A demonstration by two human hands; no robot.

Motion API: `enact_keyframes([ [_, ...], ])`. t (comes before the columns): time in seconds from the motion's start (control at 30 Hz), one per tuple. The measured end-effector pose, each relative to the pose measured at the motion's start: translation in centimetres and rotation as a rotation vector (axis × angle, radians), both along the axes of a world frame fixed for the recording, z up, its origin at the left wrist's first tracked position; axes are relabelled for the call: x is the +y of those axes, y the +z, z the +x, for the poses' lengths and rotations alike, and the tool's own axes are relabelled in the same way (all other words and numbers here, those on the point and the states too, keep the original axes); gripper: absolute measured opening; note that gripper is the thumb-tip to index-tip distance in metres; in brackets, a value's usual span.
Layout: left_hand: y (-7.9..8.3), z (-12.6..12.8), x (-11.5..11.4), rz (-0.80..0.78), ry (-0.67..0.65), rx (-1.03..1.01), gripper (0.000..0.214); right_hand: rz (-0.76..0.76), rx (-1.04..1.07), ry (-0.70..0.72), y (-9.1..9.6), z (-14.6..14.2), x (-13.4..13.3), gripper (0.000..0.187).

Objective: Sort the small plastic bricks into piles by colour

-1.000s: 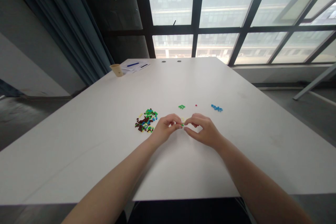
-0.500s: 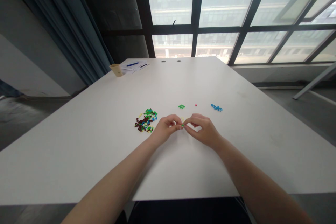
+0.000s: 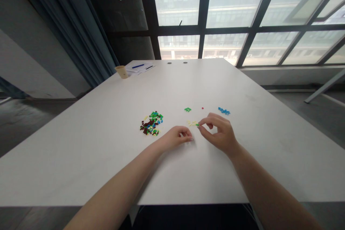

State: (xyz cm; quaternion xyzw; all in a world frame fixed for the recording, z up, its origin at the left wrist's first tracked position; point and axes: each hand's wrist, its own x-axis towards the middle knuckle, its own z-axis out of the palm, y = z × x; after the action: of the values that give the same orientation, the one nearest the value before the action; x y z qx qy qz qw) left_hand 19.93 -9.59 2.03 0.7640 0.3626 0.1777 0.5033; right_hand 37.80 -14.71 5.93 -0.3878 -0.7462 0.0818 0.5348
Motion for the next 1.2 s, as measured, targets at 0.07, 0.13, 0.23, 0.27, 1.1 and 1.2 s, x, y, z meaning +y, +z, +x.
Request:
enact_keyframes([
  [0.07, -0.1, 0.0, -0.1, 0.002, -0.023, 0.025, 0.024, 0.016, 0.031, -0.011, 0.3, 0.1, -0.2, 0.005],
  [0.13, -0.1, 0.0, -0.1, 0.014, -0.017, 0.033, 0.024, 0.020, 0.042, -0.017, 0.5, 0.1, -0.4, 0.005],
  [0.23, -0.1, -0.1, 0.1, 0.027, 0.002, 0.031, 0.025, 0.017, 0.032, -0.037, 0.7, 0.2, -0.3, 0.005],
  [0.27, -0.1, -0.1, 0.1, 0.034, 0.010, 0.031, 0.026, 0.010, 0.020, -0.059, 0.6, 0.3, -0.2, 0.005],
  [1.1, -1.7, -5.2, 5.8, 0.219, 0.760, -0.065, 0.032, -0.775, -0.359, -0.492, -7.6, 0.0, 12.9, 0.018],
  [1.2, -1.6, -5.5, 5.9, 0.273, 0.807, -0.010, 0.031, -0.775, -0.351, -0.514, -7.6, 0.0, 12.7, 0.019],
])
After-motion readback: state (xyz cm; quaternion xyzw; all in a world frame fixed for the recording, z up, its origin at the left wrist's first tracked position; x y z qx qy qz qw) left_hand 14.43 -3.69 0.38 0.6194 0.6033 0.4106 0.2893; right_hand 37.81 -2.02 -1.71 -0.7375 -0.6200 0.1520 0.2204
